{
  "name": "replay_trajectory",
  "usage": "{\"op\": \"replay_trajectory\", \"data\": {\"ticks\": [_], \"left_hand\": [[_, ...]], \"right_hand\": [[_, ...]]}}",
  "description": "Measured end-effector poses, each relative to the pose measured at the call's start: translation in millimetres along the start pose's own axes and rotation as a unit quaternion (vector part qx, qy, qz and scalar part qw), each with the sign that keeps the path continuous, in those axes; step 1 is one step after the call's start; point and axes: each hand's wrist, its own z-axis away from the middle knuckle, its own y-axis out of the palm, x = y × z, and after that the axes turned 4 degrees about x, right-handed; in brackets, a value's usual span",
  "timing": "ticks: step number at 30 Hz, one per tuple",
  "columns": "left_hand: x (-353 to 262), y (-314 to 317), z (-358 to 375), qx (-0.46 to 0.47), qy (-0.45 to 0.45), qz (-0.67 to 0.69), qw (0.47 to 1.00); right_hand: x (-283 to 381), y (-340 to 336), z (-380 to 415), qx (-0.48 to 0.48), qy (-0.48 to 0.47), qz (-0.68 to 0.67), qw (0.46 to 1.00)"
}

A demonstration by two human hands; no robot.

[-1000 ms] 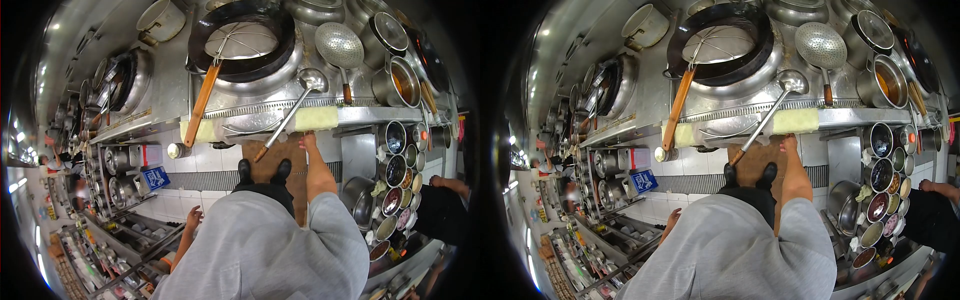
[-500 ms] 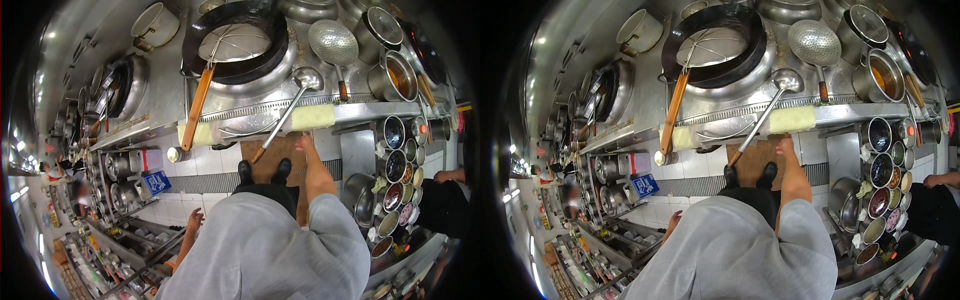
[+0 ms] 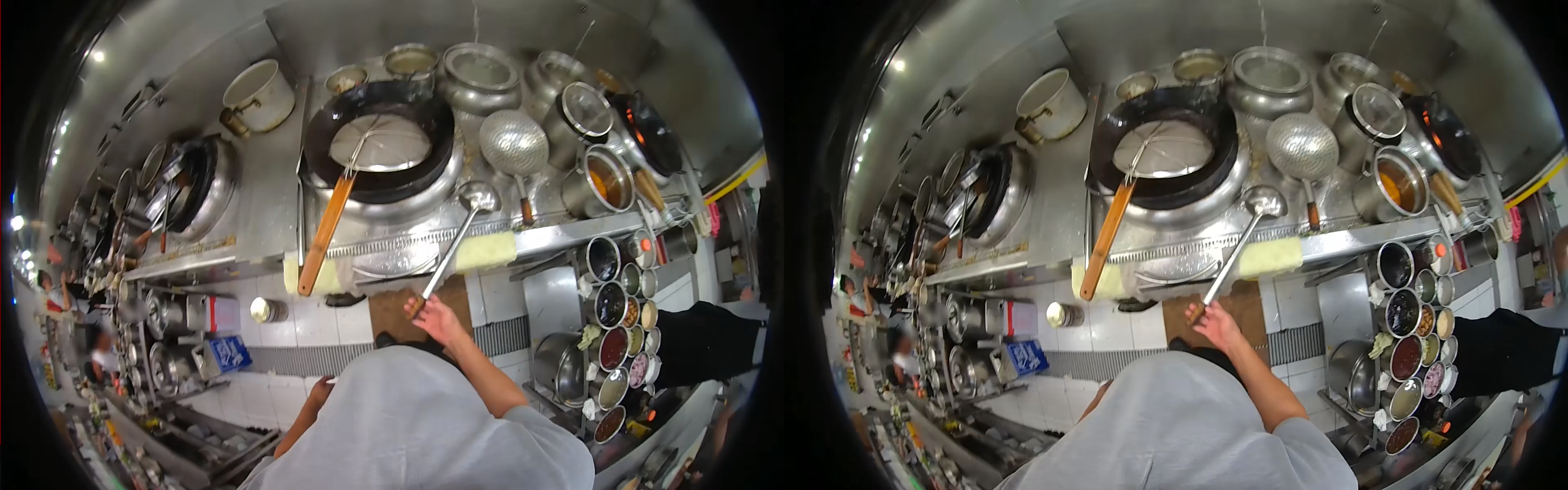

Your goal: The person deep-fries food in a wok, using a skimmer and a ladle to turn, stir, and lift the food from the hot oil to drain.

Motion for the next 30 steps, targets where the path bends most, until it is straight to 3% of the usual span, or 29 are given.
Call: {"op": "replay_trajectory", "data": {"ticks": [1, 3, 5, 6, 9, 12, 14, 16, 17, 18, 19, 20, 22, 23, 25, 26, 28, 29, 30], "left_hand": [[-26, -13, -3, 0.015, -0.051, 0.044, 0.998], [-93, -43, -8, 0.033, -0.156, 0.128, 0.979], [-97, -52, -25, 0.011, -0.146, 0.221, 0.964], [-100, -58, -35, -0.009, -0.150, 0.304, 0.941], [-91, -57, -56, -0.015, -0.091, 0.321, 0.943], [-92, -46, -56, -0.008, -0.126, 0.330, 0.935], [-69, -38, -52, 0.012, -0.151, 0.337, 0.929], [-64, -30, -37, -0.011, -0.161, 0.335, 0.928], [-67, -25, -33, -0.030, -0.169, 0.335, 0.927], [-59, -14, -29, -0.057, -0.166, 0.372, 0.912], [-68, -8, -21, -0.068, -0.164, 0.376, 0.909], [-77, 3, -6, -0.086, -0.162, 0.364, 0.913], [-92, 19, 18, -0.114, -0.162, 0.350, 0.916], [-98, 30, 33, -0.108, -0.163, 0.329, 0.924], [-108, 61, 58, -0.094, -0.165, 0.289, 0.938], [-56, 95, 56, -0.128, -0.073, 0.191, 0.970], [-54, 125, 68, -0.246, 0.081, -0.052, 0.964], [-54, 136, 92, -0.173, -0.066, 0.108, 0.977], [-63, 140, 105, -0.160, -0.127, 0.149, 0.967]], "right_hand": [[1, 8, 6, -0.078, -0.025, 0.005, 0.997], [10, 29, 21, -0.249, -0.074, 0.174, 0.950], [22, 49, 37, -0.318, -0.161, 0.325, 0.876], [35, 60, 43, -0.317, -0.176, 0.329, 0.872], [62, 94, 66, -0.302, -0.184, 0.299, 0.886], [106, 137, 67, -0.213, -0.224, 0.248, 0.918], [155, 152, 56, -0.103, -0.222, 0.210, 0.947], [211, 140, 22, -0.125, -0.227, 0.290, 0.921], [238, 132, 1, -0.244, -0.240, 0.382, 0.859], [263, 121, -20, -0.278, -0.323, 0.535, 0.729], [289, 126, -35, -0.243, -0.343, 0.495, 0.761], [321, 121, -51, -0.256, -0.330, 0.514, 0.749], [395, 75, -110, -0.281, -0.368, 0.605, 0.648], [422, 54, -137, -0.273, -0.365, 0.604, 0.653], [467, 24, -183, -0.359, -0.478, 0.726, 0.340], [486, 17, -200, -0.351, -0.479, 0.727, 0.345], [512, 14, -237, -0.424, -0.382, 0.743, 0.351], [516, 32, -241, -0.413, -0.381, 0.747, 0.356], [520, 60, -230, -0.328, -0.278, 0.666, 0.610]]}}
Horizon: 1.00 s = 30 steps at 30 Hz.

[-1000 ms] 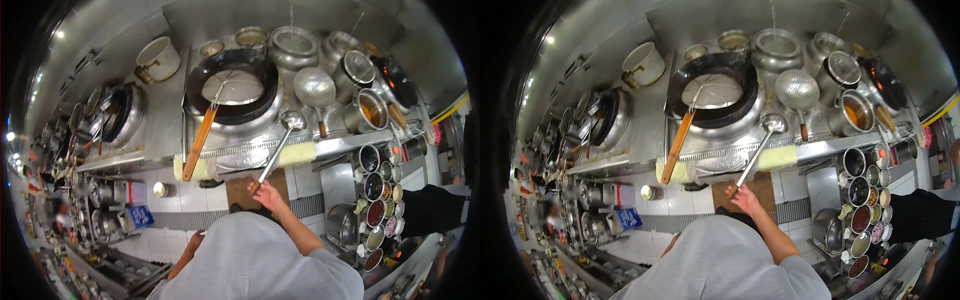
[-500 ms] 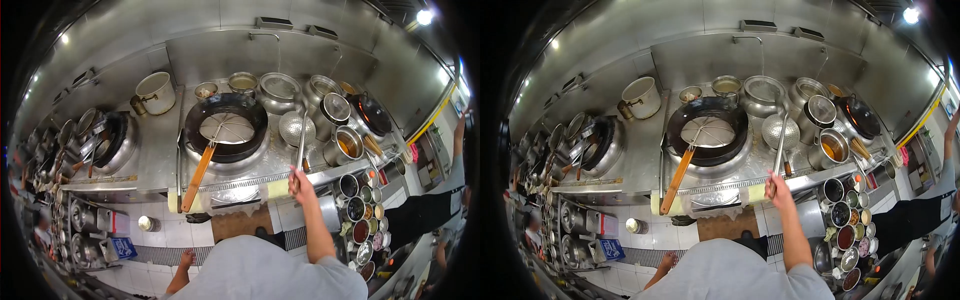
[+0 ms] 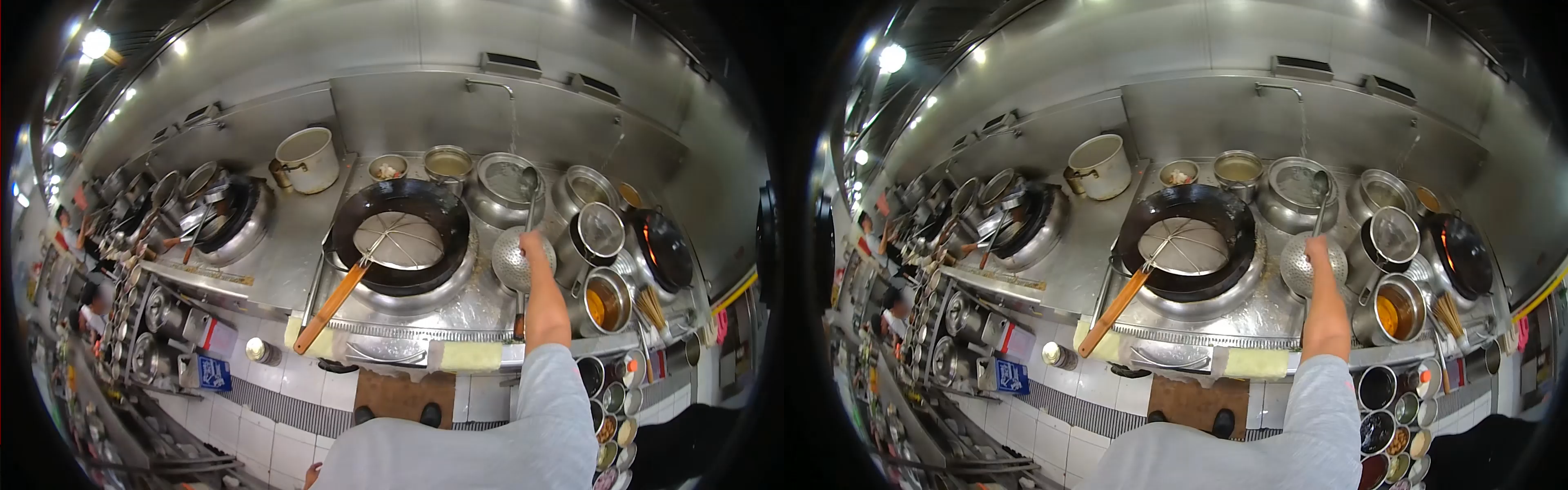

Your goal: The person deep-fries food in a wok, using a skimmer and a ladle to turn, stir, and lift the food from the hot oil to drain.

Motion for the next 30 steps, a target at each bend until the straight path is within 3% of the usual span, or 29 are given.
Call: {"op": "replay_trajectory", "data": {"ticks": [1, 2, 3, 5, 6, 8, 9, 11, 17, 21, 23, 25, 27, 29, 30], "left_hand": [[-3, 3, 14, -0.001, -0.036, 0.012, 0.999], [-6, 5, 22, -0.002, -0.049, 0.016, 0.999], [-8, 5, 30, -0.002, -0.062, 0.017, 0.998], [-9, 8, 39, 0.000, -0.069, 0.018, 0.997], [-10, 10, 40, 0.001, -0.069, 0.017, 0.997], [-9, 14, 36, 0.007, -0.061, 0.009, 0.998], [-9, 14, 32, 0.010, -0.056, 0.008, 0.998], [-5, 13, 17, 0.020, -0.035, 0.002, 0.999], [-34, -13, -20, 0.041, -0.024, 0.043, 0.998], [-124, -38, -6, 0.004, -0.074, 0.084, 0.994], [-95, -41, -32, 0.016, -0.090, 0.173, 0.981], [-87, -39, -36, 0.019, -0.066, 0.172, 0.983], [-74, -39, -33, 0.031, -0.040, 0.169, 0.984], [-40, -29, -40, 0.056, 0.030, 0.026, 0.998], [43, 0, -82, 0.082, 0.059, 0.137, 0.985]], "right_hand": [[21, -5, 2, 0.182, 0.109, -0.204, 0.956], [24, 1, -7, 0.221, 0.151, -0.403, 0.875], [34, 4, -6, 0.226, 0.155, -0.403, 0.873], [68, 0, 21, 0.253, 0.186, -0.659, 0.683], [77, 0, 29, 0.254, 0.189, -0.657, 0.684], [87, -3, 48, 0.295, 0.159, -0.744, 0.577], [92, -6, 56, 0.292, 0.158, -0.744, 0.579], [99, -13, 75, 0.364, 0.164, -0.765, 0.505], [125, -29, 149, 0.352, 0.253, -0.741, 0.513], [108, -24, 177, 0.357, 0.271, -0.701, 0.555], [102, -24, 197, 0.358, 0.291, -0.688, 0.561], [102, -26, 224, 0.357, 0.292, -0.669, 0.583], [99, -27, 248, 0.323, 0.267, -0.591, 0.689], [94, -31, 273, 0.324, 0.263, -0.568, 0.709], [94, -33, 286, 0.330, 0.258, -0.546, 0.725]]}}
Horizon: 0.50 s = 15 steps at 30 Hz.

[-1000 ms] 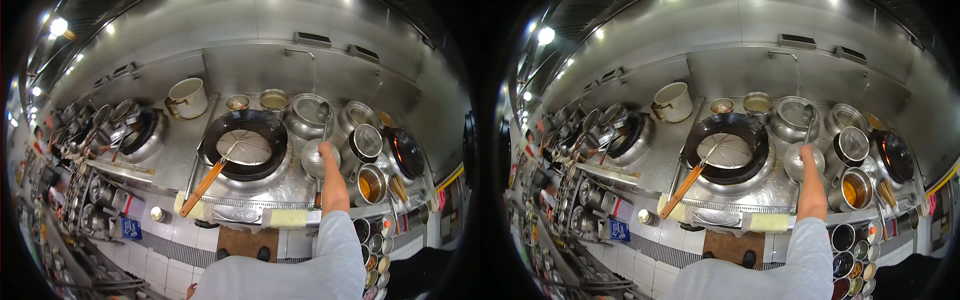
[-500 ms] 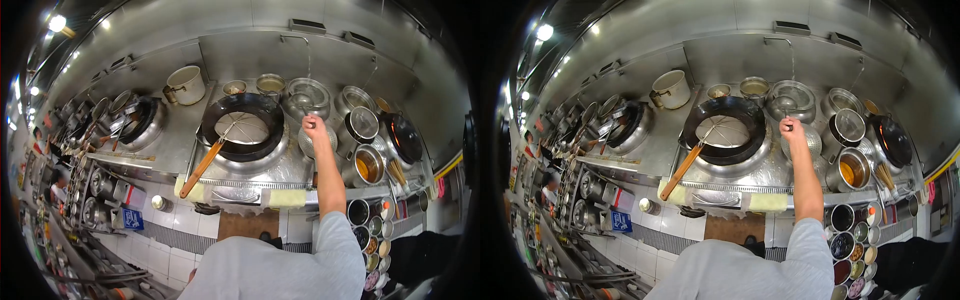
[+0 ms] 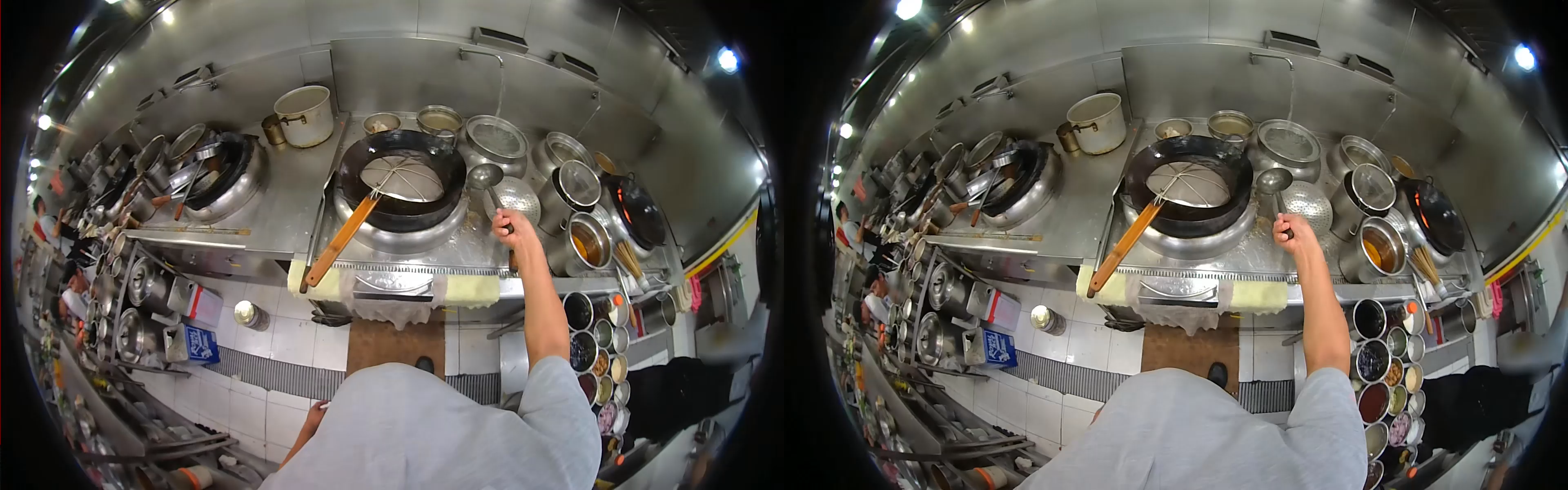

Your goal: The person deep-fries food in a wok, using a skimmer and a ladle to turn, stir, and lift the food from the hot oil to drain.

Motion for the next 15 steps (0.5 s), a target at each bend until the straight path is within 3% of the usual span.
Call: {"op": "replay_trajectory", "data": {"ticks": [1, 3, 4, 6, 7, 9, 11, 15], "left_hand": [[18, -12, 3, 0.010, 0.002, 0.005, 1.000], [43, -23, 9, 0.046, 0.016, -0.153, 0.987], [51, -31, 16, 0.061, -0.048, -0.039, 0.996], [2, -59, 51, 0.066, -0.137, -0.054, 0.987], [18, -70, 49, 0.087, -0.159, 0.059, 0.982], [17, -96, 55, 0.111, -0.137, -0.016, 0.984], [30, -117, 44, 0.097, -0.268, 0.081, 0.955], [9, -149, 31, 0.058, -0.214, 0.062, 0.973]], "right_hand": [[-8, 3, 11, -0.005, 0.003, 0.029, 1.000], [-26, 11, 32, -0.026, -0.011, 0.032, 0.999], [-36, 16, 42, -0.053, -0.023, 0.023, 0.998], [-59, 26, 61, -0.071, -0.035, 0.011, 0.997], [-71, 30, 69, -0.082, -0.037, 0.018, 0.996], [-94, 39, 83, -0.059, -0.044, 0.037, 0.997], [-117, 58, 95, -0.088, -0.055, 0.027, 0.994], [-153, 68, 106, -0.089, -0.053, 0.010, 0.995]]}}
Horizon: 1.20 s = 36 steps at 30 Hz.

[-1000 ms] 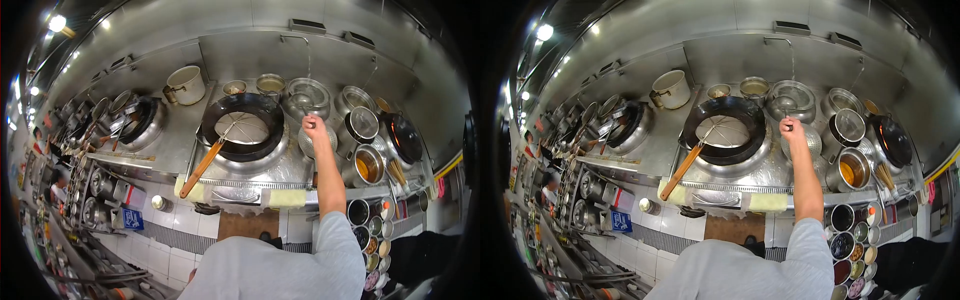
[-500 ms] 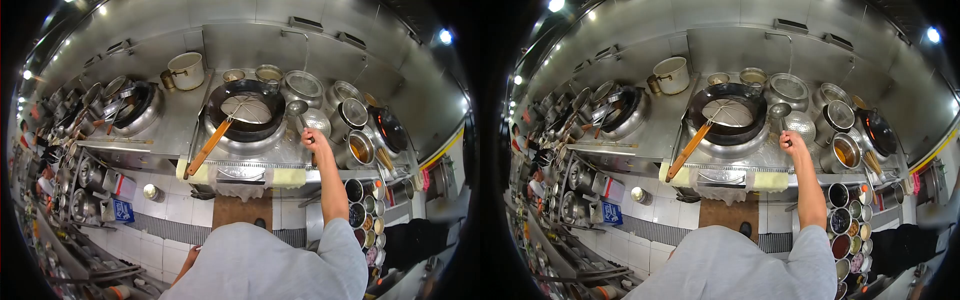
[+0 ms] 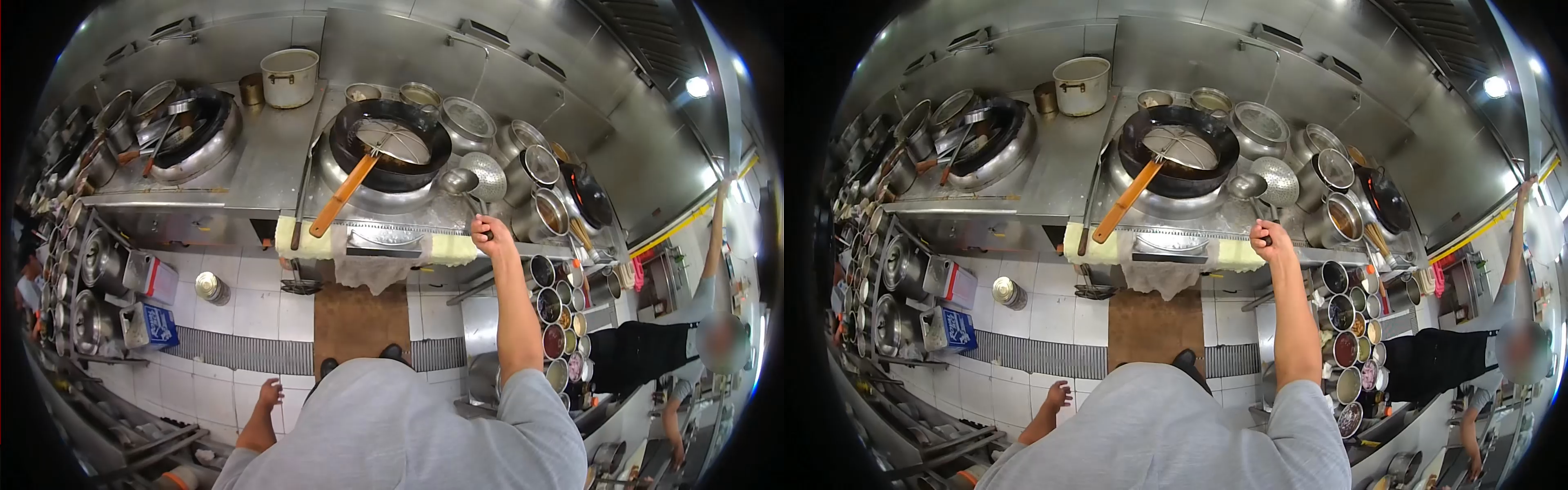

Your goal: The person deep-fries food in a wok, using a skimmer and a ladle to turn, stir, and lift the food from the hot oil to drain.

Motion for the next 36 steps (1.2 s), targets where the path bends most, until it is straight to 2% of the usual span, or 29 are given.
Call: {"op": "replay_trajectory", "data": {"ticks": [2, 3, 5, 6, 8, 9, 10, 11, 12, 13, 14, 15, 16, 17, 18, 19, 20, 21, 22, 23, 24, 25, 26, 27, 29, 32, 33, 35, 36], "left_hand": [[-17, -7, -1, -0.003, 0.033, 0.025, 0.999], [-22, -8, -4, -0.003, 0.035, 0.027, 0.999], [-24, -8, -3, -0.021, 0.095, 0.057, 0.994], [-25, -5, 2, -0.018, 0.088, 0.082, 0.993], [-14, 7, -3, -0.016, 0.072, 0.090, 0.993], [-9, 12, -1, 0.005, 0.056, 0.073, 0.996], [-3, 17, 5, 0.022, 0.053, 0.066, 0.996], [6, 22, 9, 0.019, 0.042, 0.051, 0.998], [17, 28, 12, 0.015, 0.030, 0.039, 0.999], [34, 32, 13, 0.014, 0.030, 0.051, 0.998], [47, 33, 12, 0.010, 0.033, 0.061, 0.998], [49, 34, 28, 0.021, 0.055, 0.034, 0.998], [57, 35, 40, -0.002, 0.093, -0.034, 0.995], [55, 33, 54, -0.011, 0.064, -0.168, 0.984], [73, 32, 52, -0.033, 0.133, -0.136, 0.981], [78, 33, 62, -0.076, 0.116, -0.190, 0.972], [133, 15, 17, -0.050, 0.175, -0.184, 0.966], [155, 7, 1, -0.022, 0.233, -0.175, 0.956], [136, 10, 14, -0.064, 0.390, -0.249, 0.884], [132, 3, 16, -0.048, 0.351, -0.323, 0.878], [125, -2, 10, -0.023, 0.277, -0.287, 0.917], [129, -7, -6, -0.009, 0.240, -0.261, 0.935], [121, -7, -9, 0.006, 0.219, -0.248, 0.944], [108, -5, -12, 0.022, 0.208, -0.241, 0.948], [86, 1, -21, 0.052, 0.194, -0.228, 0.953], [50, 5, -42, 0.107, 0.176, -0.160, 0.965], [35, 7, -44, 0.120, 0.146, -0.094, 0.977], [-2, 10, -41, 0.078, 0.118, -0.090, 0.986], [-54, 27, -7, 0.057, 0.104, -0.087, 0.989]], "right_hand": [[-6, -10, -6, 0.053, 0.035, -0.114, 0.991], [-9, -7, -5, 0.055, 0.034, -0.112, 0.992], [-21, -3, -4, -0.004, 0.044, -0.175, 0.984], [-31, -1, -4, -0.003, 0.046, -0.175, 0.983], [-55, -7, -2, -0.111, -0.006, 0.128, 0.986], [-67, -31, -15, -0.146, -0.006, 0.296, 0.944], [-88, -44, -18, -0.218, -0.055, 0.457, 0.861], [-112, -53, -21, -0.278, -0.101, 0.602, 0.742], [-131, -66, -27, -0.316, -0.117, 0.678, 0.653], [-161, -124, -68, -0.360, -0.273, 0.736, 0.504], [-175, -69, -41, -0.362, -0.134, 0.581, 0.716], [-192, -65, -48, -0.314, -0.132, 0.454, 0.823], [-202, -56, -50, -0.258, -0.117, 0.370, 0.885], [-210, -49, -49, -0.201, -0.103, 0.278, 0.934], [-219, -48, -56, -0.204, -0.106, 0.268, 0.936], [-228, -54, -71, -0.182, -0.086, 0.212, 0.956], [-233, -58, -78, -0.159, -0.067, 0.153, 0.973], [-236, -59, -78, -0.163, -0.074, 0.137, 0.974], [-240, -60, -78, -0.157, -0.054, 0.142, 0.976], [-243, -59, -80, -0.150, -0.037, 0.143, 0.978], [-240, -53, -77, -0.153, -0.051, 0.122, 0.979], [-235, -47, -69, -0.211, -0.073, 0.181, 0.958], [-227, -41, -61, -0.272, -0.092, 0.240, 0.928], [-213, -39, -59, -0.280, -0.102, 0.225, 0.928], [-173, -37, -54, -0.244, -0.113, 0.277, 0.922], [-122, -20, -3, -0.124, -0.167, 0.092, 0.974], [-117, -37, -2, -0.014, -0.195, 0.037, 0.980], [-100, -17, 28, -0.066, -0.186, 0.115, 0.974], [-91, -16, 42, -0.108, -0.204, 0.170, 0.958]]}}
